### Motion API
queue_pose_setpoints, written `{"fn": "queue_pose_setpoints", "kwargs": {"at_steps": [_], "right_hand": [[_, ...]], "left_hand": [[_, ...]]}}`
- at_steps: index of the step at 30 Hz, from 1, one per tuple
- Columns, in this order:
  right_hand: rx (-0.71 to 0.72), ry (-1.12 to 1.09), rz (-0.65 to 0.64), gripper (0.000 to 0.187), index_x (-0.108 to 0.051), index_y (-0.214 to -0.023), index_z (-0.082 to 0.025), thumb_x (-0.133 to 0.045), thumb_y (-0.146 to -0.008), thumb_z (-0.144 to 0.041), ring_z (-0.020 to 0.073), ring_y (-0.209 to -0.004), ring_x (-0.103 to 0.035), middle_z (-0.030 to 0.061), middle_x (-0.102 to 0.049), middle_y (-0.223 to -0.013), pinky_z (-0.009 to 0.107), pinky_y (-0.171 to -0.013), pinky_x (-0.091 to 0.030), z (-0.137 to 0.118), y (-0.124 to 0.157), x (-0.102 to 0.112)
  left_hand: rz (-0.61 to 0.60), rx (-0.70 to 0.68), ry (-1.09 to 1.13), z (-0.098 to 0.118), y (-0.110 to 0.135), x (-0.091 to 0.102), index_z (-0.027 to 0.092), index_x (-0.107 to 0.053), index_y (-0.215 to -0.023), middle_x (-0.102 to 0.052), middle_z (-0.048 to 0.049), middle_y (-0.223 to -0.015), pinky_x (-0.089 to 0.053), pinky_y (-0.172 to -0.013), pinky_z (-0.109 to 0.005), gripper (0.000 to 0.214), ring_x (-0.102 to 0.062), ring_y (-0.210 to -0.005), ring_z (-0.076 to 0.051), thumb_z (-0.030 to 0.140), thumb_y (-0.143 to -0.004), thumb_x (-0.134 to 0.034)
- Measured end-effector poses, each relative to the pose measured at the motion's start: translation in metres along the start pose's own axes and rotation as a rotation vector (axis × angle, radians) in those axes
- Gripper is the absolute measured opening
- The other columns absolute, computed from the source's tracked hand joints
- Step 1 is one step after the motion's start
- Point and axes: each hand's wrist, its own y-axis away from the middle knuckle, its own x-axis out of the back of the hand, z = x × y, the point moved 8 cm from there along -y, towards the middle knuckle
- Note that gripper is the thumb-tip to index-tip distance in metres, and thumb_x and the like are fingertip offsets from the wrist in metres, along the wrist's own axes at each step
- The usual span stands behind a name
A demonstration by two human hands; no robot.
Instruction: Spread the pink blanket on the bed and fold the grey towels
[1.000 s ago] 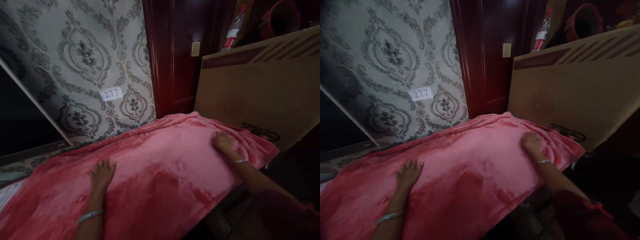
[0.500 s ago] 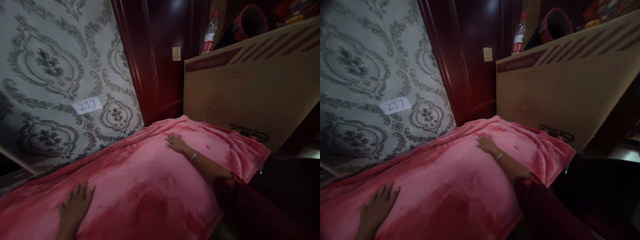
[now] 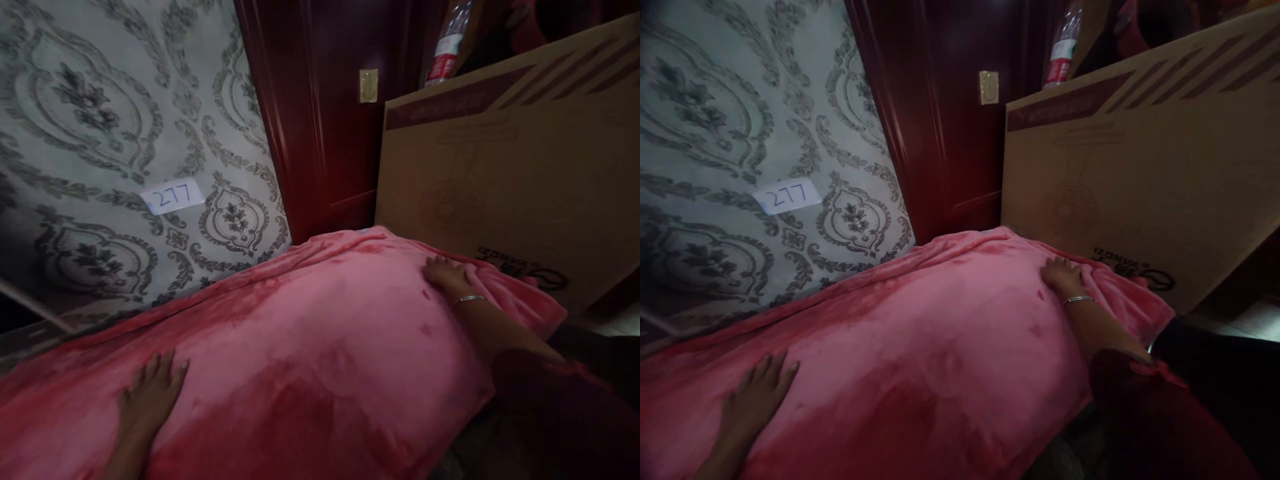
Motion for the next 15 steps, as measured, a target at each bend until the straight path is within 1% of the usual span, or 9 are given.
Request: {"fn": "queue_pose_setpoints", "kwargs": {"at_steps": [1, 2, 4, 5, 7, 9, 10, 12, 15], "right_hand": [[0.031, 0.004, -0.008, 0.055, -0.056, -0.141, -0.01, -0.026, -0.099, -0.029, 0.0388, -0.135, -0.047, 0.0253, -0.051, -0.144, 0.069, -0.106, -0.034, -0.013, 0.005, 0.0], [0.08, 0.006, -0.015, 0.055, -0.055, -0.143, -0.012, -0.028, -0.098, -0.03, 0.0376, -0.135, -0.046, 0.0243, -0.05, -0.146, 0.067, -0.107, -0.035, -0.031, 0.013, -0.001], [0.258, -0.004, -0.023, 0.057, -0.046, -0.151, -0.018, -0.032, -0.1, -0.037, 0.0332, -0.143, -0.038, 0.018, -0.039, -0.157, 0.06, -0.113, -0.033, -0.078, 0.04, -0.006], [0.375, -0.021, -0.026, 0.059, -0.04, -0.156, -0.022, -0.032, -0.1, -0.042, 0.0312, -0.148, -0.031, 0.0137, -0.031, -0.162, 0.058, -0.116, -0.031, -0.105, 0.059, -0.01], [0.628, -0.065, -0.048, 0.062, -0.031, -0.16, -0.029, -0.03, -0.101, -0.05, 0.0298, -0.152, -0.021, 0.0077, -0.019, -0.167, 0.057, -0.119, -0.027, -0.155, 0.108, -0.019], [0.839, -0.099, -0.092, 0.063, -0.029, -0.161, -0.031, -0.025, -0.102, -0.055, 0.0305, -0.153, -0.017, 0.0061, -0.015, -0.168, 0.058, -0.119, -0.026, -0.193, 0.158, -0.026], [0.903, -0.1, -0.118, 0.064, -0.028, -0.161, -0.032, -0.025, -0.102, -0.057, 0.0307, -0.153, -0.017, 0.0062, -0.015, -0.168, 0.059, -0.118, -0.026, -0.207, 0.178, -0.029], [0.958, -0.084, -0.155, 0.065, -0.029, -0.161, -0.03, -0.026, -0.102, -0.058, 0.0317, -0.153, -0.018, 0.0084, -0.017, -0.167, 0.059, -0.118, -0.027, -0.23, 0.207, -0.031], [0.957, -0.077, -0.17, 0.067, -0.029, -0.161, -0.026, -0.029, -0.102, -0.058, 0.0333, -0.153, -0.018, 0.0115, -0.018, -0.166, 0.059, -0.119, -0.026, -0.261, 0.232, -0.029]], "left_hand": [[-0.019, 0.027, -0.009, 0.004, 0.003, 0.003, 0.016, -0.04, -0.155, -0.033, -0.0178, -0.163, -0.032, -0.111, -0.066, 0.067, -0.031, -0.149, -0.039, 0.048, -0.097, -0.025], [-0.034, 0.041, -0.022, 0.008, 0.006, 0.007, 0.014, -0.038, -0.156, -0.031, -0.0179, -0.164, -0.031, -0.113, -0.065, 0.068, -0.03, -0.149, -0.039, 0.048, -0.099, -0.022], [-0.065, 0.058, -0.036, 0.015, 0.012, 0.012, 0.014, -0.036, -0.157, -0.028, -0.0172, -0.165, -0.029, -0.115, -0.064, 0.068, -0.027, -0.151, -0.037, 0.048, -0.1, -0.021], [-0.074, 0.058, -0.038, 0.017, 0.014, 0.014, 0.015, -0.035, -0.157, -0.027, -0.0169, -0.166, -0.029, -0.115, -0.063, 0.068, -0.026, -0.151, -0.037, 0.048, -0.1, -0.021], [-0.087, 0.059, -0.034, 0.02, 0.017, 0.014, 0.016, -0.034, -0.158, -0.026, -0.0161, -0.166, -0.027, -0.116, -0.063, 0.067, -0.025, -0.152, -0.036, 0.048, -0.1, -0.023], [-0.086, 0.058, -0.023, 0.019, 0.019, 0.013, 0.017, -0.035, -0.158, -0.027, -0.0161, -0.166, -0.026, -0.117, -0.064, 0.067, -0.025, -0.152, -0.036, 0.048, -0.1, -0.024], [-0.08, 0.059, -0.016, 0.019, 0.02, 0.012, 0.017, -0.035, -0.157, -0.027, -0.0164, -0.166, -0.025, -0.117, -0.064, 0.066, -0.025, -0.152, -0.036, 0.049, -0.1, -0.025], [-0.066, 0.056, -0.002, 0.017, 0.021, 0.012, 0.017, -0.037, -0.156, -0.029, -0.0168, -0.165, -0.025, -0.118, -0.064, 0.066, -0.026, -0.151, -0.036, 0.049, -0.1, -0.027], [-0.029, 0.072, 0.029, 0.017, 0.024, 0.019, 0.016, -0.036, -0.157, -0.03, -0.0177, -0.164, -0.024, -0.117, -0.066, 0.066, -0.027, -0.15, -0.038, 0.049, -0.1, -0.03]]}}
